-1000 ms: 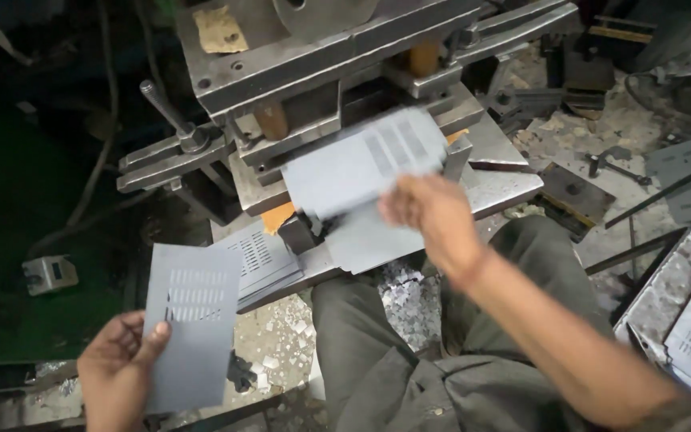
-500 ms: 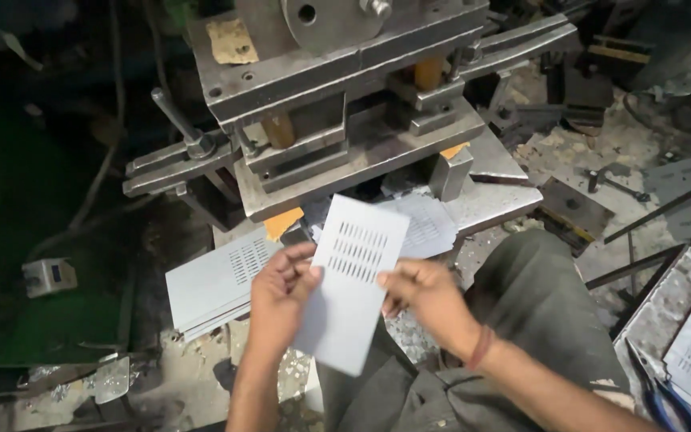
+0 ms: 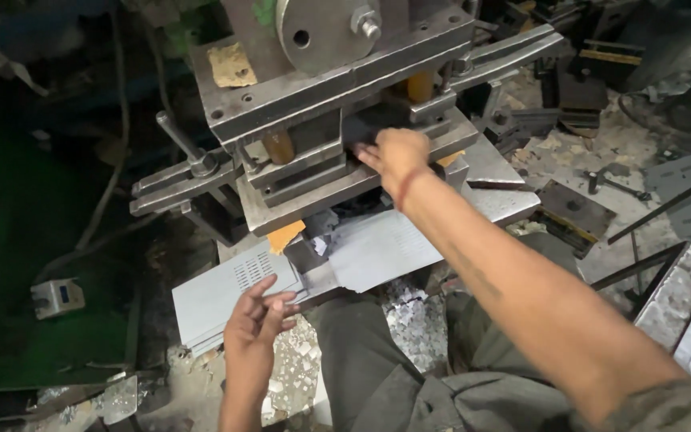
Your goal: The worker is feeding metal plates into a manual stamping machine and then stacking the processed items.
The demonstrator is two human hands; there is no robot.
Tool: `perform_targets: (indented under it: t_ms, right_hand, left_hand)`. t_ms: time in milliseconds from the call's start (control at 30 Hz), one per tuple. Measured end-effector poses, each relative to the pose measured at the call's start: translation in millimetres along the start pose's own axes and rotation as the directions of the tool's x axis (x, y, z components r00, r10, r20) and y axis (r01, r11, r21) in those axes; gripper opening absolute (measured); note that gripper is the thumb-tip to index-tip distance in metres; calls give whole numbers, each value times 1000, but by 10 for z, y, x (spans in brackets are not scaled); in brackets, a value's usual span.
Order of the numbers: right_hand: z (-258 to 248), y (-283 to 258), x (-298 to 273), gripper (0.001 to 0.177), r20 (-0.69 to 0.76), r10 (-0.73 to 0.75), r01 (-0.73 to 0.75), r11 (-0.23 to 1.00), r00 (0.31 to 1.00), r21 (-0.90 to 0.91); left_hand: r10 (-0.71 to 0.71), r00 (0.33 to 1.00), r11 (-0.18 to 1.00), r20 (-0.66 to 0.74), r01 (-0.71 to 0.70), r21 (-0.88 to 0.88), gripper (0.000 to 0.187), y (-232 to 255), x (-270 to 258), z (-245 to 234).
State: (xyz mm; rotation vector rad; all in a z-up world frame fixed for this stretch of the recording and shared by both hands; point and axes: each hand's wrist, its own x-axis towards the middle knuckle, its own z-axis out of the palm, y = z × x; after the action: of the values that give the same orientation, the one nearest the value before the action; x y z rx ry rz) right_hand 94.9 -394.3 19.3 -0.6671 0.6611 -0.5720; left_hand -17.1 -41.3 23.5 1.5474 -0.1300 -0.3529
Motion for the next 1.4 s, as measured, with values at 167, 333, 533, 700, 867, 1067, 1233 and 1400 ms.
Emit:
perform_targets:
  t_ms: [167,333,533,700,867,1067,1233,1400]
  right_hand:
    - [435,-314,-730,24,-189,-38,-11,968,981,-252]
    - [503,-326,-823,22,-224,-26,-31,969,974,-245]
    - [482,-346,-853,25,-178,-10,-42,957,984,-286]
    - [504,-399,-920,23,-135,20,-63,946,991,-319]
    - [439,-394,-749,25,-106,63,-91,954,992,-285]
    - [462,-363,-774,23,-98,76,-100,955,992,-278]
    - [460,-398,-848,24,-104,69,-99,940,992,-326]
    - [451,-311,-738,27,-111,11,-45,950,994,-308]
  left_hand:
    - [-91,995,993,-40,93,67,47,38,-132,-26]
    - [-172,982,983,-76,177,57,48,-139,-141,-171]
    - [-144,984,986,-102,151,69,47,-321,-94,-334]
    - [-167,981,982,-97,174,69,47,-415,-84,-347]
    - [-159,986,984,-58,163,70,47,-470,-5,-292]
    - [-120,989,983,-83,130,132,46,-161,-22,-249]
    - [-61,997,980,-46,69,186,46,-106,170,-388]
    - [168,985,893,30,-165,418,48,13,615,-736]
